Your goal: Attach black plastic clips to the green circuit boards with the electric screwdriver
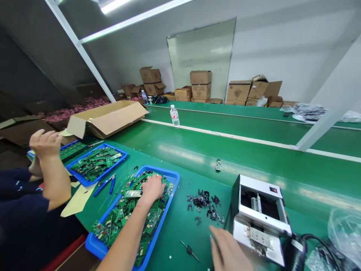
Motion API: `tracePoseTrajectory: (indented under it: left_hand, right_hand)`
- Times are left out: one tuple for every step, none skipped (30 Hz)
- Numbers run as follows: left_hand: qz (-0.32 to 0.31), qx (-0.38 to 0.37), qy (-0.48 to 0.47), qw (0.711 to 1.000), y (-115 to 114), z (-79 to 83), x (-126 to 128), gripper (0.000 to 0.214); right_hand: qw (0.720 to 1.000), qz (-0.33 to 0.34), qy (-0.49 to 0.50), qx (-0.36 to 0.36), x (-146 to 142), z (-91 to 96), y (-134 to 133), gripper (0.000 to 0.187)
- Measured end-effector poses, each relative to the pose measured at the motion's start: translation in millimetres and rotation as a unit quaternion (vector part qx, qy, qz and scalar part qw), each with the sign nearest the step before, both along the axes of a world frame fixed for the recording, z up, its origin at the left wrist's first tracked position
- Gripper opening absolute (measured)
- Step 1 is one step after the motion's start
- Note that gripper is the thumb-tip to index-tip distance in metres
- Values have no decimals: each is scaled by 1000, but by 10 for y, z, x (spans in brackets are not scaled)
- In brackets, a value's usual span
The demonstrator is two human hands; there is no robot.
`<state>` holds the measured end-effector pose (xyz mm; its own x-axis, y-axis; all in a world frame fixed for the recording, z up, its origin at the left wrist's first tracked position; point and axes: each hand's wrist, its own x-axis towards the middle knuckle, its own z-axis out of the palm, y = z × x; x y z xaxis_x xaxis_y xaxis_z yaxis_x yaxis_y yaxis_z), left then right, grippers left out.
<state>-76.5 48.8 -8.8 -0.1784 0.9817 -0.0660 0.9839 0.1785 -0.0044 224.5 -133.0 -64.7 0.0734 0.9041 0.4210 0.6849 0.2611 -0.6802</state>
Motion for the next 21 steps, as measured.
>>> tracePoseTrajectory:
  left_hand:
    - [-8, 2, -5, 1000, 2, -6, -28, 33]
    - [-13, 7, -10, 1000, 5, -13, -53, 32]
    - [-18, 15, -16, 1000, 9, -22, -75, 31]
    - [-22, 24, -22, 999, 14, -30, -91, 30]
    - [-27, 34, -28, 999, 20, -38, -102, 29]
    - [-32, 45, -35, 998, 27, -45, -108, 28]
    - [-37, 56, -41, 997, 35, -50, -111, 27]
    - [-41, 65, -45, 996, 44, -53, -112, 26]
    - [-46, 80, -50, 995, 54, -56, -114, 26]
    - [-52, 101, -56, 992, 65, -59, -117, 25]
    - [-60, 130, -65, 987, 75, -62, -121, 25]
    - [-71, 165, -80, 981, 84, -67, -124, 23]
    - [-84, 200, -102, 971, 90, -72, -122, 22]
    - [-98, 229, -134, 959, 91, -78, -112, 21]
    - [-110, 246, -175, 947, 84, -84, -89, 21]
    - [-123, 246, -224, 935, 68, -86, -50, 21]
    - [-139, 230, -282, 921, 41, -86, 7, 21]
    - [-155, 198, -345, 904, 2, -81, 81, 22]
    - [-176, 150, -407, 884, -49, -70, 171, 23]
    - [-196, 90, -465, 858, -110, -56, 270, 25]
    - [-212, 21, -511, 833, -177, -38, 374, 28]
  right_hand:
    - [994, 62, -86, 3, -127, -47, 96, 29]
    - [992, 71, -107, -3, -240, -87, 185, 31]
    - [990, 74, -122, -7, -334, -119, 264, 32]
    - [988, 73, -135, -16, -409, -143, 331, 34]
    - [988, 66, -135, -26, -464, -160, 385, 35]
    - [988, 63, -137, -36, -504, -170, 427, 36]
    - [987, 63, -138, -48, -531, -174, 458, 37]
    - [987, 64, -135, -60, -549, -174, 482, 36]
    - [987, 67, -129, -71, -562, -170, 498, 34]
    - [987, 69, -119, -82, -571, -163, 509, 33]
    - [987, 72, -105, -93, -577, -155, 515, 31]
    - [988, 75, -89, -103, -581, -147, 517, 30]
    - [988, 78, -69, -112, -582, -138, 515, 29]
    - [988, 83, -47, -121, -579, -129, 509, 29]
    - [988, 88, -21, -129, -573, -119, 499, 29]
    - [986, 94, 6, -136, -563, -109, 487, 30]
    - [984, 101, 36, -144, -551, -98, 473, 31]
    - [980, 107, 66, -152, -536, -88, 459, 33]
    - [976, 110, 98, -160, -521, -78, 446, 35]
    - [971, 109, 131, -170, -505, -70, 435, 38]
    - [964, 106, 164, -180, -489, -63, 428, 42]
